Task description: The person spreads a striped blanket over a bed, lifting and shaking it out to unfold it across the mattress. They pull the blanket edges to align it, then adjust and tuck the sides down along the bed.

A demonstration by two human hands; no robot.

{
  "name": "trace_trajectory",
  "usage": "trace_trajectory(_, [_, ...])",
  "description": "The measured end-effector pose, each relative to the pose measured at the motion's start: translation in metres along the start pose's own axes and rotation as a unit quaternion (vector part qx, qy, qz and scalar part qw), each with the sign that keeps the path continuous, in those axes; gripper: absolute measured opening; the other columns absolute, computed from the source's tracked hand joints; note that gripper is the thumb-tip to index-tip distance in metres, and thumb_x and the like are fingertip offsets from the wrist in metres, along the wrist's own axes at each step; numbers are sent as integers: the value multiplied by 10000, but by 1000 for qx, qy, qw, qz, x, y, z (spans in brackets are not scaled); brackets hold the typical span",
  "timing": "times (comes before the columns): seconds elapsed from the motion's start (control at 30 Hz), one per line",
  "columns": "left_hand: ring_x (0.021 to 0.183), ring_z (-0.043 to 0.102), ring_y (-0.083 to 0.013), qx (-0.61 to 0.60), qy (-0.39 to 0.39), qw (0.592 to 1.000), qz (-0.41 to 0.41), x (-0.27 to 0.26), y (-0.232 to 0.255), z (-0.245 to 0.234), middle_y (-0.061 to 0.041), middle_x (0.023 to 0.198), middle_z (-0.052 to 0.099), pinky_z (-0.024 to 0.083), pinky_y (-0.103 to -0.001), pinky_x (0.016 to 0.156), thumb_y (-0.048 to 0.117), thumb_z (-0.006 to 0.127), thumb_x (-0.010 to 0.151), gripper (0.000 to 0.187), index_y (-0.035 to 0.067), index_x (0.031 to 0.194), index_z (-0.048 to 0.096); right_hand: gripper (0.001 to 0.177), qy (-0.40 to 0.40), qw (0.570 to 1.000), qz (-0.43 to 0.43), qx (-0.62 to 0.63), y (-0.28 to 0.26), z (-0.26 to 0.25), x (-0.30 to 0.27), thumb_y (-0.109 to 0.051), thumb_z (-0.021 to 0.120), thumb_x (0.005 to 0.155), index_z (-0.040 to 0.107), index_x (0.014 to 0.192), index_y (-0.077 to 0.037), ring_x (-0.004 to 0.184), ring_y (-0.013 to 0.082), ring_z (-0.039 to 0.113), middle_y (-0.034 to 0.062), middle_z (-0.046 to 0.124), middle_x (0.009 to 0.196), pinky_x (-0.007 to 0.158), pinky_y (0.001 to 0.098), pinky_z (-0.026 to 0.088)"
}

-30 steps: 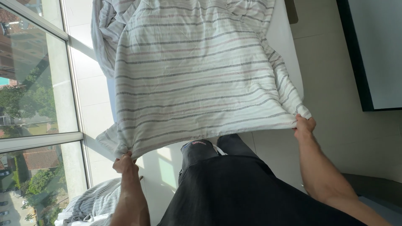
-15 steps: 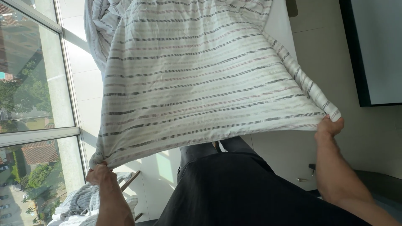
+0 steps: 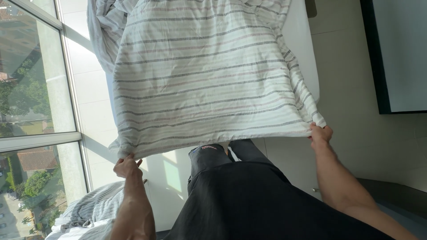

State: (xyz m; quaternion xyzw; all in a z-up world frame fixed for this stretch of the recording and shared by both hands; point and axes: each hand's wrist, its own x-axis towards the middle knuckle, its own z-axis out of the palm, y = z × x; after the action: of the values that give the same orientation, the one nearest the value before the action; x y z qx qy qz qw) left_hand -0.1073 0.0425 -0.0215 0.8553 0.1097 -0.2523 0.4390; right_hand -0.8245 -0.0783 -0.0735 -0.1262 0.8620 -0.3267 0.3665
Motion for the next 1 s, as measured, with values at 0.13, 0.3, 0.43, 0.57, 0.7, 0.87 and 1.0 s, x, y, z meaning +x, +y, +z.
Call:
trace_trajectory(0.13, [896,756,-279,6,-8,1000,-7,0,-5,-4,-202,1129,694,627,-335,627,20,741,878,269,-56,1128,677,316,-10,1000,5,-2,4,-5,4,-124,708,966,591,1217,30,913,249,719,169,675,1135,650,369,592])
trace_trajectory(0.3, [895,756,-308,16,-2,1000,-20,5,-8,-8,-237,1160,679,627,-336,618,23,744,887,306,-73,1158,637,356,2,1000,20,-16,4,-4,5,-123,725,951,600,1247,28,961,250,716,159,669,1172,695,369,613])
trace_trajectory(0.43, [892,771,-310,50,16,998,-36,10,-6,-6,-259,1156,695,620,-326,611,24,735,899,241,-101,1098,683,467,61,997,16,-54,1,2,5,-132,789,900,537,1266,12,961,259,663,170,613,1172,666,382,586])
trace_trajectory(0.57, [892,741,-319,56,11,998,-42,-1,8,4,-254,1150,680,616,-343,591,30,708,922,195,-87,1078,698,435,80,996,9,-46,-8,8,6,-141,777,892,526,1235,-51,892,224,652,127,618,1110,617,372,525])
trace_trajectory(0.7, [966,717,-319,36,-43,998,-27,-6,12,26,-243,1185,663,625,-357,604,70,701,935,198,-57,1088,707,205,-17,1000,0,1,-26,17,1,-130,675,942,618,1134,-87,837,148,683,47,696,1032,619,325,479])
trace_trajectory(0.87, [997,709,-344,19,-116,993,-8,-36,22,65,-235,1243,651,644,-373,591,83,699,926,207,-40,1092,704,153,-106,994,-16,32,-46,45,-15,-131,623,972,625,1119,-87,805,141,707,46,728,988,623,293,487])
trace_trajectory(1.0, [1056,692,-331,42,-158,987,7,-61,27,89,-232,1271,623,625,-366,602,107,690,938,205,-29,1088,723,147,-155,987,-30,27,-56,62,-28,-147,630,984,640,1111,-73,795,137,711,56,741,968,625,281,494])
